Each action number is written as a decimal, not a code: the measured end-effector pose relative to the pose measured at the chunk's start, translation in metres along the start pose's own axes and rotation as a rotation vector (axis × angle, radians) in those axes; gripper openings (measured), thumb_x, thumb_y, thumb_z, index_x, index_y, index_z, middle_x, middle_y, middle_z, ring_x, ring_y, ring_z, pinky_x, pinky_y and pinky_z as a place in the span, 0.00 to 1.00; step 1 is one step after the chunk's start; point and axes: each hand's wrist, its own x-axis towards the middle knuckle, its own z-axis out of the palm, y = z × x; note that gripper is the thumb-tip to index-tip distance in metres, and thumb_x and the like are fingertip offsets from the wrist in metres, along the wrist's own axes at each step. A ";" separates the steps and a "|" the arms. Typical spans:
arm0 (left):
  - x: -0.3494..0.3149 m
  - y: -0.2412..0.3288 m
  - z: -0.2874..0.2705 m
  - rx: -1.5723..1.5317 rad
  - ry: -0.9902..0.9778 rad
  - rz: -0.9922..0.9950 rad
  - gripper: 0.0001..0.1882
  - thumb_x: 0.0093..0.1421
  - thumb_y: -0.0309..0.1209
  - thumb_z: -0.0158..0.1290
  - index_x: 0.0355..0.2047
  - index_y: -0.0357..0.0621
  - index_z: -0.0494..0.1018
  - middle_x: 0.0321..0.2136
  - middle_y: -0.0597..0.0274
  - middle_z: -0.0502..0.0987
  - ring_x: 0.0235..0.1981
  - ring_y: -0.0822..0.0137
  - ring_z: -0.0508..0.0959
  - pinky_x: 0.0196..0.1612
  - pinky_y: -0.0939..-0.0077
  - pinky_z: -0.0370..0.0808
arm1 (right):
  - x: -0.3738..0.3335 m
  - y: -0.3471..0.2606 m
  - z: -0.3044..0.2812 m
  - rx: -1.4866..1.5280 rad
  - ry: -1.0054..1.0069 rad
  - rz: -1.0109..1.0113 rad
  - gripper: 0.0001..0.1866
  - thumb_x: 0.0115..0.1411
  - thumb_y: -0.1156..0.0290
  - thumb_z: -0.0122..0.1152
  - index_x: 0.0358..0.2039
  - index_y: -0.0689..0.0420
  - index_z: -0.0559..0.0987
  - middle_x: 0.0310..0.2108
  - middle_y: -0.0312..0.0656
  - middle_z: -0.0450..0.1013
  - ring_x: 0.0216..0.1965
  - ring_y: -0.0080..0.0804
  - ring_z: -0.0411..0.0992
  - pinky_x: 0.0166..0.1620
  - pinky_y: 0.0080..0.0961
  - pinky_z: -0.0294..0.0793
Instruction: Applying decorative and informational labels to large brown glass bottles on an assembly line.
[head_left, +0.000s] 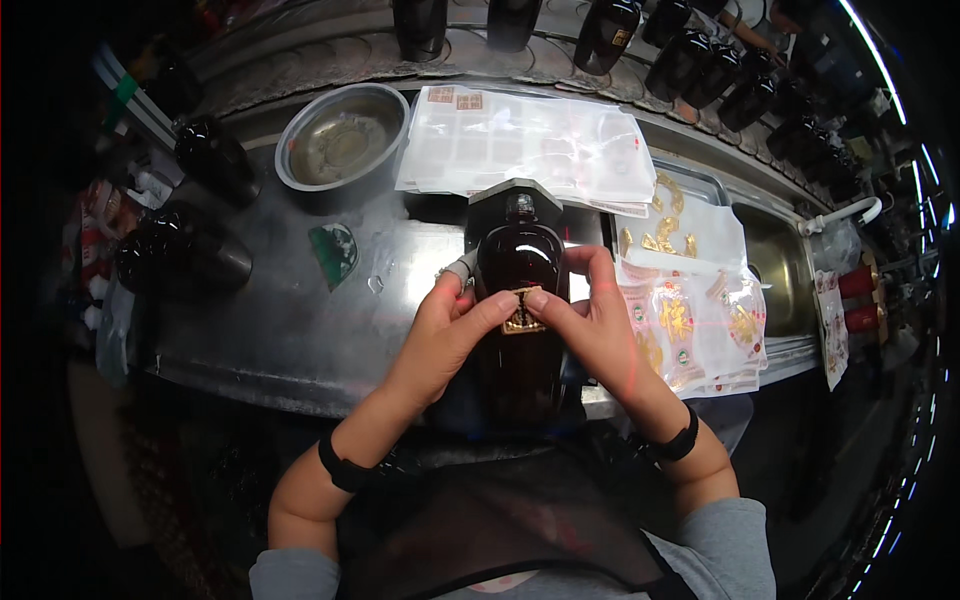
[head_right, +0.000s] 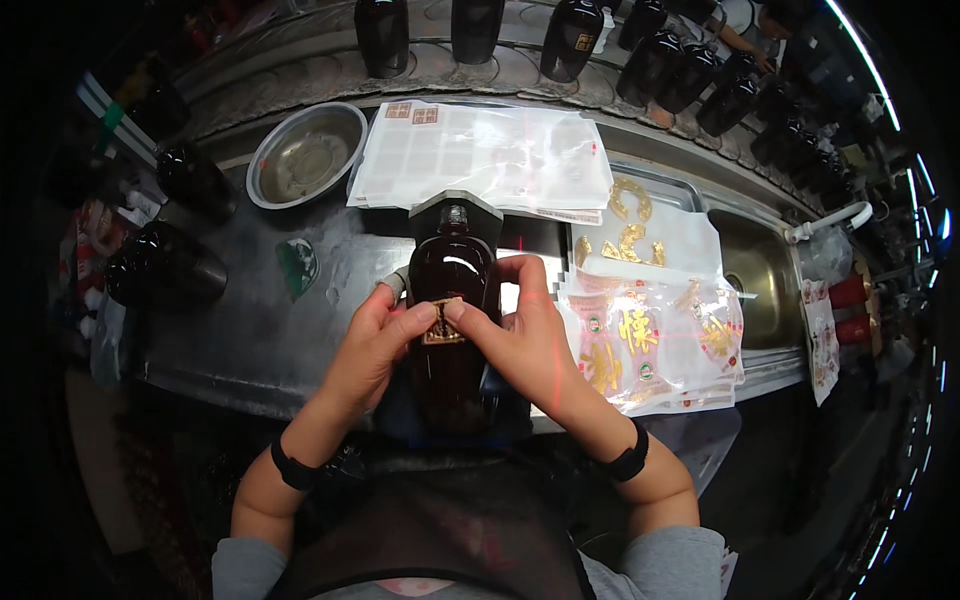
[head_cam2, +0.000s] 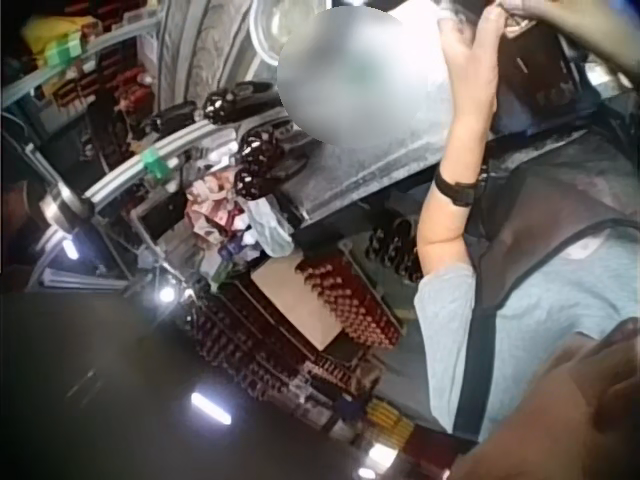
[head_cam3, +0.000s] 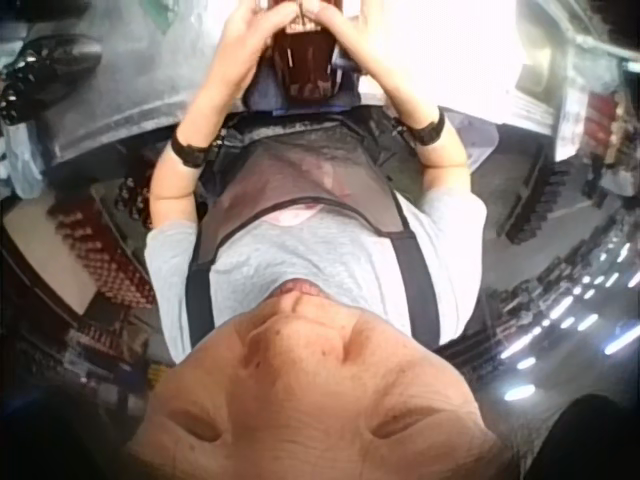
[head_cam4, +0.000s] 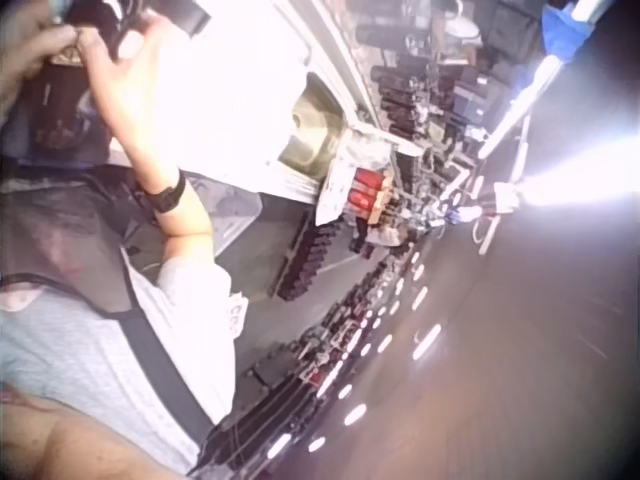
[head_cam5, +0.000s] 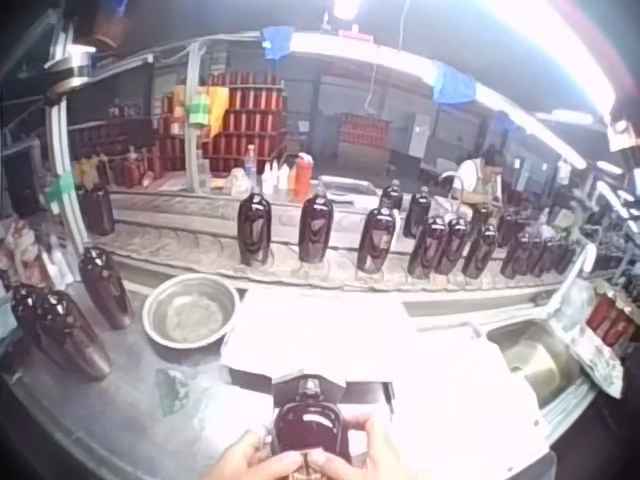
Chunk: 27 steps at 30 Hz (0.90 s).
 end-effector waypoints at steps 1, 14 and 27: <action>0.002 -0.003 -0.001 -0.004 -0.002 0.003 0.30 0.64 0.36 0.58 0.61 0.38 0.60 0.49 0.57 0.75 0.51 0.72 0.75 0.54 0.76 0.72 | 0.000 0.004 -0.001 -0.006 0.001 -0.002 0.32 0.58 0.63 0.69 0.53 0.65 0.62 0.44 0.49 0.73 0.28 0.24 0.76 0.29 0.19 0.75; 0.023 -0.022 -0.016 0.075 0.060 0.084 0.30 0.66 0.39 0.56 0.61 0.33 0.60 0.48 0.55 0.75 0.47 0.73 0.76 0.49 0.79 0.74 | 0.021 0.028 0.009 0.037 0.027 -0.110 0.28 0.61 0.65 0.66 0.53 0.65 0.62 0.45 0.49 0.72 0.29 0.21 0.76 0.27 0.17 0.75; 0.025 -0.008 -0.011 0.074 0.023 0.115 0.38 0.63 0.31 0.58 0.67 0.33 0.51 0.53 0.52 0.72 0.53 0.67 0.74 0.56 0.73 0.72 | 0.024 0.030 -0.002 0.116 -0.087 -0.122 0.28 0.62 0.71 0.63 0.57 0.63 0.59 0.52 0.51 0.68 0.35 0.24 0.78 0.34 0.18 0.79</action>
